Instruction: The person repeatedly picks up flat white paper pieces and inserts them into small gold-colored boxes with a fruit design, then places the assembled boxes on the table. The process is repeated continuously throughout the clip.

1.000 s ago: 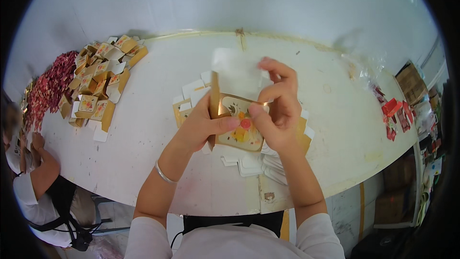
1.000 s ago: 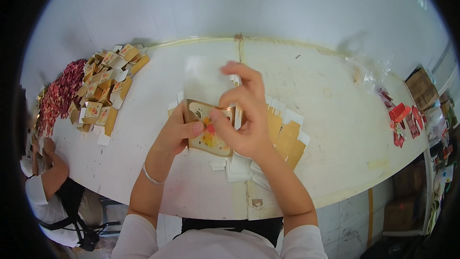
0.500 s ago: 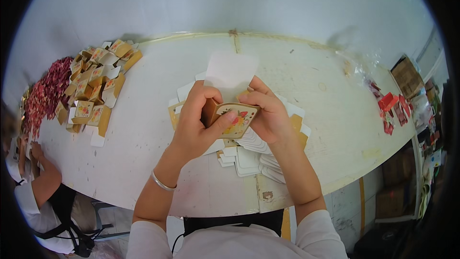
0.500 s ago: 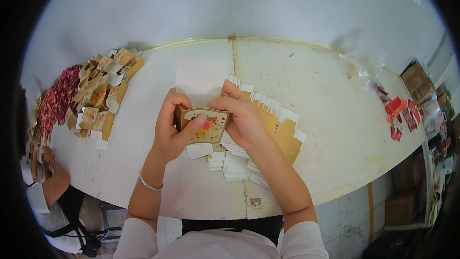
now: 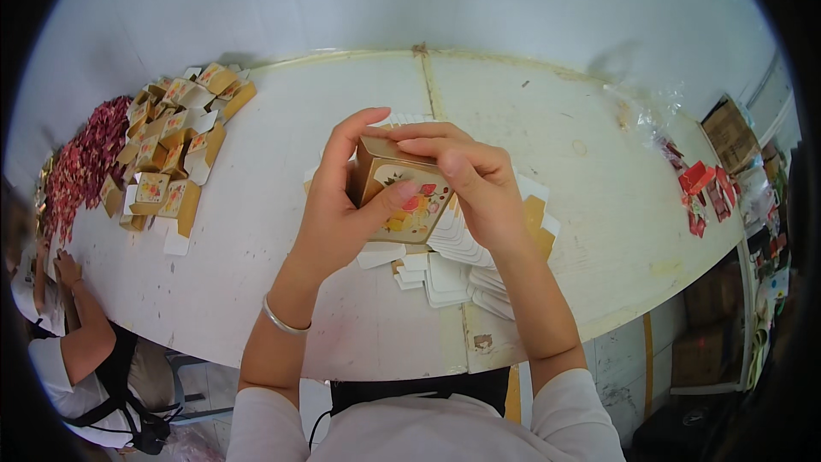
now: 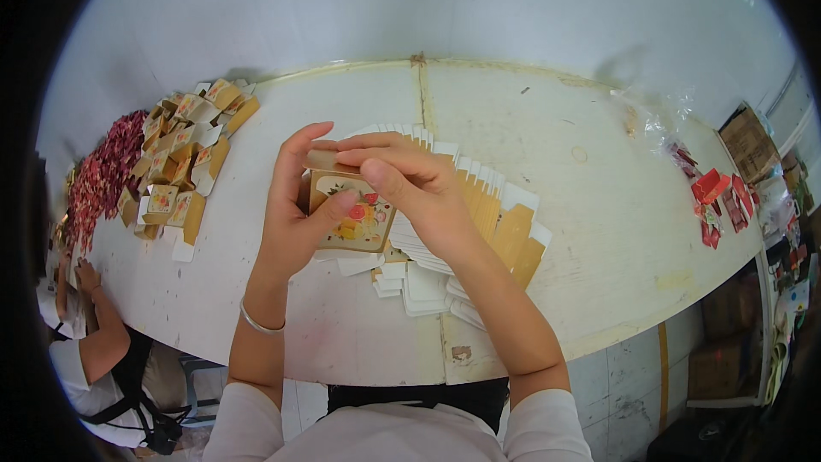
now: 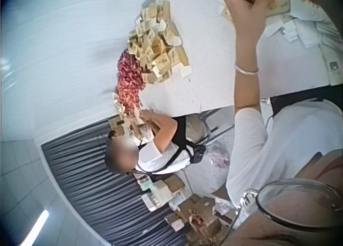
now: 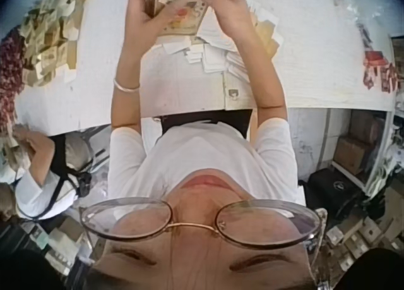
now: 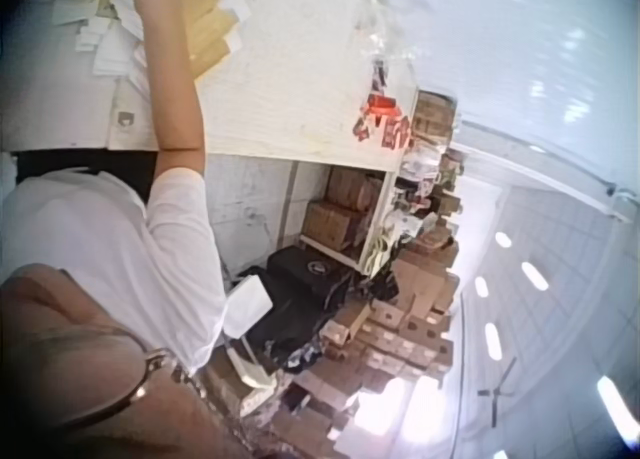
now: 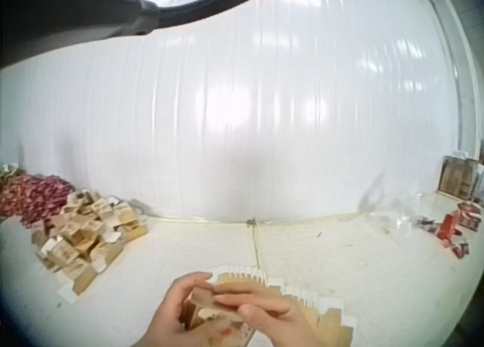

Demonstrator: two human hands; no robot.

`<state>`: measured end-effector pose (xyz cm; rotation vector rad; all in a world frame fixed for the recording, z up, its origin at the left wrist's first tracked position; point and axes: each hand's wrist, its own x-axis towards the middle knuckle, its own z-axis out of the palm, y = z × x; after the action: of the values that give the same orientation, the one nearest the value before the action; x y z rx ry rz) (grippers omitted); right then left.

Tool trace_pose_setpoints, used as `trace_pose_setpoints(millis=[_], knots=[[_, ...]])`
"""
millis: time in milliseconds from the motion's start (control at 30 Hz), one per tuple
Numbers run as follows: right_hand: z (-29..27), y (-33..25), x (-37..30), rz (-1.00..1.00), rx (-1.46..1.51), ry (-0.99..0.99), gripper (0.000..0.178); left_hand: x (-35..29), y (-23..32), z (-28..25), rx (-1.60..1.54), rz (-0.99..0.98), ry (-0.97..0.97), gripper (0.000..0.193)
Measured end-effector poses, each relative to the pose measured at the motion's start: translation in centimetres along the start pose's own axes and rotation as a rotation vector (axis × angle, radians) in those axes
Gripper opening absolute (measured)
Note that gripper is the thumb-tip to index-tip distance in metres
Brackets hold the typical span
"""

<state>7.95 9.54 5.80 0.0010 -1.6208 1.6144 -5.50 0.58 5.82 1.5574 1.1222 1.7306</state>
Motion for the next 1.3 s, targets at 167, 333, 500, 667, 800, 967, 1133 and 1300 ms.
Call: trace_pose_setpoints(millis=[167,333,500,667,800,967,1133,1300], knots=[[0.0,-1.1,0.0,0.114,-0.027,0.105,0.018,-0.2,0.9,-0.2,-0.031,-0.025,-0.032,0.059],[-0.4,-1.3,0.2,0.097,-0.043,0.058,0.018,-0.3,1.2,0.0,-0.083,-0.03,-0.059,0.059],[-0.6,-0.9,0.1,0.149,-0.077,0.121,0.019,-0.3,0.6,0.2,-0.025,-0.035,-0.076,0.056],[-0.2,-1.1,-0.1,0.141,-0.215,0.101,0.019,-0.4,0.8,0.1,0.015,-0.045,-0.074,0.055],[-0.1,-0.9,-0.2,-0.004,-0.259,0.026,0.02,-0.2,0.6,0.2,0.017,0.008,-0.049,0.049],[0.6,-0.9,-0.2,-0.099,-0.268,-0.061,0.023,-0.2,1.0,-0.6,-0.098,-0.048,0.017,0.034],[1.4,1.2,-0.5,-0.166,-0.391,-0.015,0.028,-0.3,0.8,-0.5,-0.287,-0.077,0.15,0.015],[1.2,0.1,-0.7,-0.061,-0.463,-0.107,0.04,-0.8,-0.6,-1.2,-0.118,-0.001,0.175,0.015]])
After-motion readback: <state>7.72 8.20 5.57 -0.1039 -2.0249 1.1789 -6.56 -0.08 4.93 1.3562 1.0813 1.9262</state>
